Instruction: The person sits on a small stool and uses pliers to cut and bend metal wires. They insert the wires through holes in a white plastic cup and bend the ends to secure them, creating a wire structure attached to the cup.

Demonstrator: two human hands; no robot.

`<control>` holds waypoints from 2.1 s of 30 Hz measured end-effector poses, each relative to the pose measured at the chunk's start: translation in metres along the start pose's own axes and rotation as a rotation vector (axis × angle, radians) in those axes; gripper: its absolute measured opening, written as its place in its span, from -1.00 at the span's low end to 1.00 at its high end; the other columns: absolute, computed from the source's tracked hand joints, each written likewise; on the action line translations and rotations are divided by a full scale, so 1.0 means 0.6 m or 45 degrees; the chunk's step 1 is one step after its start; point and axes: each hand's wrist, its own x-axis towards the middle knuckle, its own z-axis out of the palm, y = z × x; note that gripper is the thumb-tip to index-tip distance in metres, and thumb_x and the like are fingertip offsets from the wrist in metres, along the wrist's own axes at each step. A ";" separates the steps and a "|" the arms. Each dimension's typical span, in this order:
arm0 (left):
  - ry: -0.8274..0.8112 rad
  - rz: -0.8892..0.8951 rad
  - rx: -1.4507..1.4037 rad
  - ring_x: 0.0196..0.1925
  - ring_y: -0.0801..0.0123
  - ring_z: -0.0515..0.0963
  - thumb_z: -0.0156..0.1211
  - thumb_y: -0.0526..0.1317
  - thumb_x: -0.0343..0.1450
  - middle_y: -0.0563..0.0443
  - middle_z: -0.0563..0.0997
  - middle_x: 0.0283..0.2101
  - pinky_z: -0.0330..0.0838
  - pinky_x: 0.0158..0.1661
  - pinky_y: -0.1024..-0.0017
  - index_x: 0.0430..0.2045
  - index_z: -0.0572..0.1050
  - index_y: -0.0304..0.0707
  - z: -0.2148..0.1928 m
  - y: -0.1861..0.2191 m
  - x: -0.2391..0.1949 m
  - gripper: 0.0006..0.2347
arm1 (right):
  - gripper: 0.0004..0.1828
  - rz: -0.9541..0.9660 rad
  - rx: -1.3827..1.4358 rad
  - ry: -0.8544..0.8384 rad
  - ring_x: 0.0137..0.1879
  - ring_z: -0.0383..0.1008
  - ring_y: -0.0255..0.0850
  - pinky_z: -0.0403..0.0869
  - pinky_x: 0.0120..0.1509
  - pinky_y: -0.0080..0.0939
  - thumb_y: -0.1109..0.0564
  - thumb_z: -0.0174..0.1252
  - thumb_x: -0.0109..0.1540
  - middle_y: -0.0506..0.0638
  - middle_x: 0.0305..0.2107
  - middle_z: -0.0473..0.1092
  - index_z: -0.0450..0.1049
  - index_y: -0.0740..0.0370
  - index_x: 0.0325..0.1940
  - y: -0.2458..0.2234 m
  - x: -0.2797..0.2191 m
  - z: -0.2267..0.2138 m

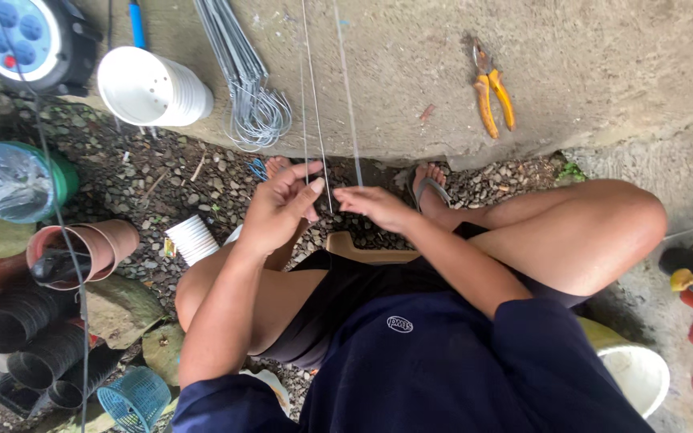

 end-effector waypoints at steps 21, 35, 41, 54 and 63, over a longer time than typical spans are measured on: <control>0.193 -0.107 1.192 -0.24 -0.06 0.68 0.31 -0.06 0.38 -0.21 0.68 -0.39 0.50 -0.17 0.11 -0.05 0.60 -0.24 0.032 -0.096 0.089 -0.67 | -0.40 0.132 -1.565 0.621 -0.34 0.44 -0.02 0.51 -0.19 0.05 -0.19 -0.42 0.48 0.14 -0.33 0.38 0.38 0.24 -0.25 -0.286 -0.142 0.035; 0.058 0.018 -0.001 0.04 0.30 0.66 0.29 -0.12 0.45 -0.19 0.67 -0.03 0.53 0.05 0.39 0.02 0.50 -0.44 0.149 -0.105 0.146 -0.64 | -0.72 -0.410 -1.740 0.815 0.41 0.20 0.44 0.14 0.53 0.36 0.18 0.07 0.29 0.52 0.19 0.28 0.54 0.40 -0.01 -0.197 -0.082 0.066; 0.029 -0.132 -0.276 -0.11 0.41 0.67 0.30 -0.26 0.46 -0.10 0.69 -0.14 0.53 -0.04 0.48 -0.01 0.57 -0.47 0.132 -0.098 0.146 -0.73 | -0.29 -0.416 -1.352 0.575 0.39 0.18 0.37 0.24 0.37 0.26 -0.15 0.23 0.25 0.51 0.23 0.21 0.34 0.53 0.21 -0.245 -0.148 0.059; -0.113 -0.346 -0.469 -0.26 0.36 0.70 0.27 -0.20 0.45 -0.05 0.67 -0.20 0.62 -0.22 0.44 0.14 0.48 -0.39 0.075 0.012 0.045 -0.62 | -0.07 0.056 -1.716 1.370 0.17 0.35 0.20 0.42 0.25 0.14 -0.40 0.47 0.07 0.36 0.04 0.29 0.35 0.42 0.11 -0.267 -0.135 -0.347; -0.225 -0.368 -0.492 -0.25 0.37 0.72 0.28 -0.25 0.44 -0.02 0.65 -0.24 0.63 -0.21 0.46 0.16 0.45 -0.42 0.077 0.025 0.032 -0.61 | -0.46 0.262 -1.436 1.290 -0.11 0.50 -0.02 0.51 -0.01 0.08 -0.13 0.11 0.39 0.21 -0.19 0.40 0.32 0.43 0.16 -0.333 -0.152 -0.305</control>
